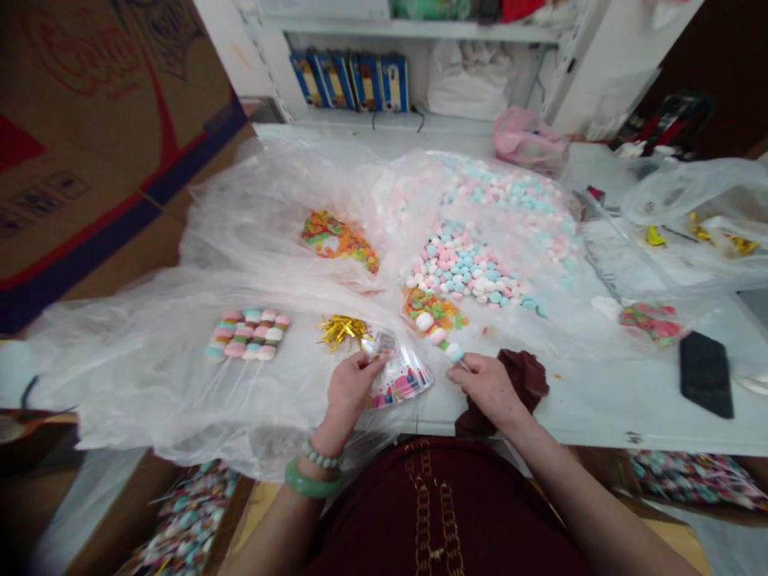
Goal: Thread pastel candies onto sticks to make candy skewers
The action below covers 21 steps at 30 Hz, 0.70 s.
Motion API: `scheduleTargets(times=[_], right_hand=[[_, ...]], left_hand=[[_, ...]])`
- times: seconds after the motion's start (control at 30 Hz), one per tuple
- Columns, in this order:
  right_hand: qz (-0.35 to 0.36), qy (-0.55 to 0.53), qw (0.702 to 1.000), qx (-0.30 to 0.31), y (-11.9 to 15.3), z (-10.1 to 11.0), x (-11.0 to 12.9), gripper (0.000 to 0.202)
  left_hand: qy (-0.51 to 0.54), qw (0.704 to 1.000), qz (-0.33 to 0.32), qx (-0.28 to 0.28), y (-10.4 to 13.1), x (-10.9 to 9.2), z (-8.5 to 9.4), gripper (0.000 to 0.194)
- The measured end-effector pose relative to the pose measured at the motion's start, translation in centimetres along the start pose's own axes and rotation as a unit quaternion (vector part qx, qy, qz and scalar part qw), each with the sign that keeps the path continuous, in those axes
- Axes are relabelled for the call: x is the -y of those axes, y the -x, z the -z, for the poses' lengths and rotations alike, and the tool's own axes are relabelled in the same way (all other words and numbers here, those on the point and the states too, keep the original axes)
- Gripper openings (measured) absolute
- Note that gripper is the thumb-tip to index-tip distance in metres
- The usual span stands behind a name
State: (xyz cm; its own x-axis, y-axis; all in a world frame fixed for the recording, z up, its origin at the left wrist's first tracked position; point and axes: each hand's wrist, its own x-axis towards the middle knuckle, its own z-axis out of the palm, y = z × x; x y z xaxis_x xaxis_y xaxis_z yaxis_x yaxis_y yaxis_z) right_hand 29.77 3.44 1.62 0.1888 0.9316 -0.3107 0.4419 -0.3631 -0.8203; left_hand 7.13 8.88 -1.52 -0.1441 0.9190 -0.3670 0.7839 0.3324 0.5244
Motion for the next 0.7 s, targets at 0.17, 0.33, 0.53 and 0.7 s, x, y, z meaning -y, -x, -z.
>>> scheduleTargets(times=[0.17, 0.33, 0.53, 0.7], right_hand=[[-0.013, -0.159, 0.976, 0.147, -0.1, -4.8, 2.7, 0.035], [-0.013, -0.241, 0.948, 0.210, -0.9, -6.9, 5.6, 0.031], [0.077, -0.220, 0.955, 0.184, -2.5, -9.8, 8.4, 0.019], [0.132, -0.251, 0.926, 0.247, -2.6, -13.3, 10.0, 0.017]], left_hand=[[0.209, 0.974, -0.046, -0.074, 0.8, 2.3, 1.4, 0.022], [0.545, 0.838, 0.033, -0.014, 1.2, 3.9, 3.3, 0.022], [0.648, 0.759, 0.050, 0.042, 0.8, 4.3, 4.0, 0.029], [0.591, 0.803, 0.067, -0.029, 0.9, 4.6, 4.0, 0.030]])
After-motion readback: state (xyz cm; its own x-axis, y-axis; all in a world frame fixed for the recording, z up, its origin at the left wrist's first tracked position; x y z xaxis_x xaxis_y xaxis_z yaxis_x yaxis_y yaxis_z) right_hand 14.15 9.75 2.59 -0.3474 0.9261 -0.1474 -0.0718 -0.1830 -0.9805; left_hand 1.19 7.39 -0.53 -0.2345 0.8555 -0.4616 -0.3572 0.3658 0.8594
